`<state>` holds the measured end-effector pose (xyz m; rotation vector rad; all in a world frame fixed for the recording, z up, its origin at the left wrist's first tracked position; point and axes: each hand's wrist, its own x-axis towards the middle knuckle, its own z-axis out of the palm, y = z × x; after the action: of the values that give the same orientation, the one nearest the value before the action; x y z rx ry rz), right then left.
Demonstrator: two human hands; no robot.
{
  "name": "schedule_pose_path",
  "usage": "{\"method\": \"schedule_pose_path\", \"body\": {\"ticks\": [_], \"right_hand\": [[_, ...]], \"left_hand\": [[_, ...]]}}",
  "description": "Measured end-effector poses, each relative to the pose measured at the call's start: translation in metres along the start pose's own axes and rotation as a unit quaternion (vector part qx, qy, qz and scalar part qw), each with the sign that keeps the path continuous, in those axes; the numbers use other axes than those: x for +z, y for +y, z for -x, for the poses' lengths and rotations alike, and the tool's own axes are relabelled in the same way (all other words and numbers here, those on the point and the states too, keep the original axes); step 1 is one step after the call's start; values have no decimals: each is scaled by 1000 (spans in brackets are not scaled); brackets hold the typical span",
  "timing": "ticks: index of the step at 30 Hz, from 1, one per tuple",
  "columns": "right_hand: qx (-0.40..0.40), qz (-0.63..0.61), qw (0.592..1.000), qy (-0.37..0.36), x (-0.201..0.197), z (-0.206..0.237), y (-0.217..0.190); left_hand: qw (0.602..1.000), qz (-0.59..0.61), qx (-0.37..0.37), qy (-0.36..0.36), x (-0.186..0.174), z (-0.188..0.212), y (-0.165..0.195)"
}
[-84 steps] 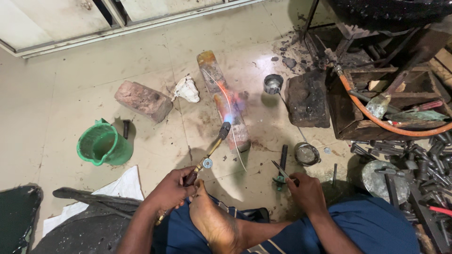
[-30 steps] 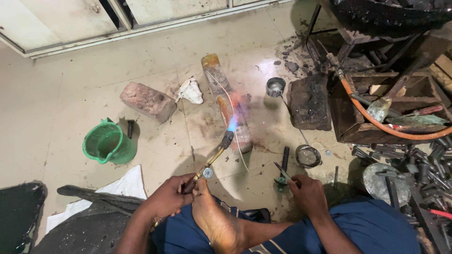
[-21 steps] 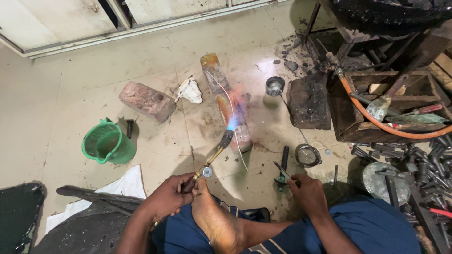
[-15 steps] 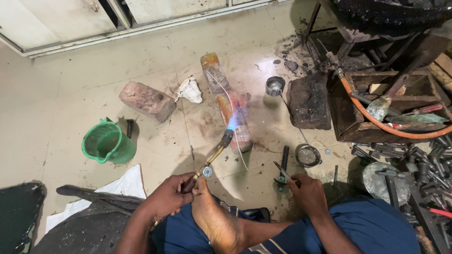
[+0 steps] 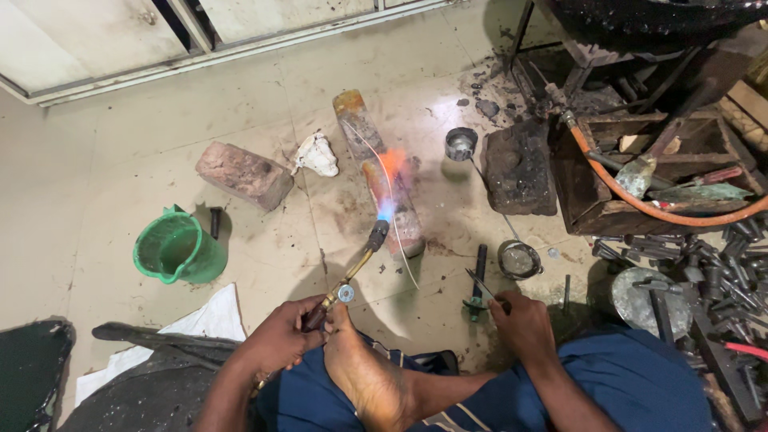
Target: The person uses a blowtorch to heat a metal wire resting on a brick. After heating, the person removes the wire with tongs, dips it into a green bucket of water, and then manipulates the wire by hand.
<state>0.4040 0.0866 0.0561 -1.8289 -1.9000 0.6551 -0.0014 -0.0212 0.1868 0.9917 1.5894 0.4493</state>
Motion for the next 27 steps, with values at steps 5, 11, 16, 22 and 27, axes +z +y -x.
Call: {"method": "schedule_pose_path", "body": {"ticks": [5, 11, 16, 22, 27], "right_hand": [[7, 6, 1000, 15, -6, 2, -10], [75, 41, 996, -5, -14, 3, -15], [87, 33, 996, 6, -15, 3, -16], [84, 40, 996, -15, -9, 3, -5], [55, 50, 997, -2, 3, 0, 10]], "left_hand": [[1000, -7, -7, -7, 0, -2, -3], [1000, -4, 2, -4, 0, -1, -3], [999, -45, -12, 4, 1, 3, -1], [999, -39, 3, 4, 2, 8, -6], [998, -50, -29, 10, 1, 8, -6]]}}
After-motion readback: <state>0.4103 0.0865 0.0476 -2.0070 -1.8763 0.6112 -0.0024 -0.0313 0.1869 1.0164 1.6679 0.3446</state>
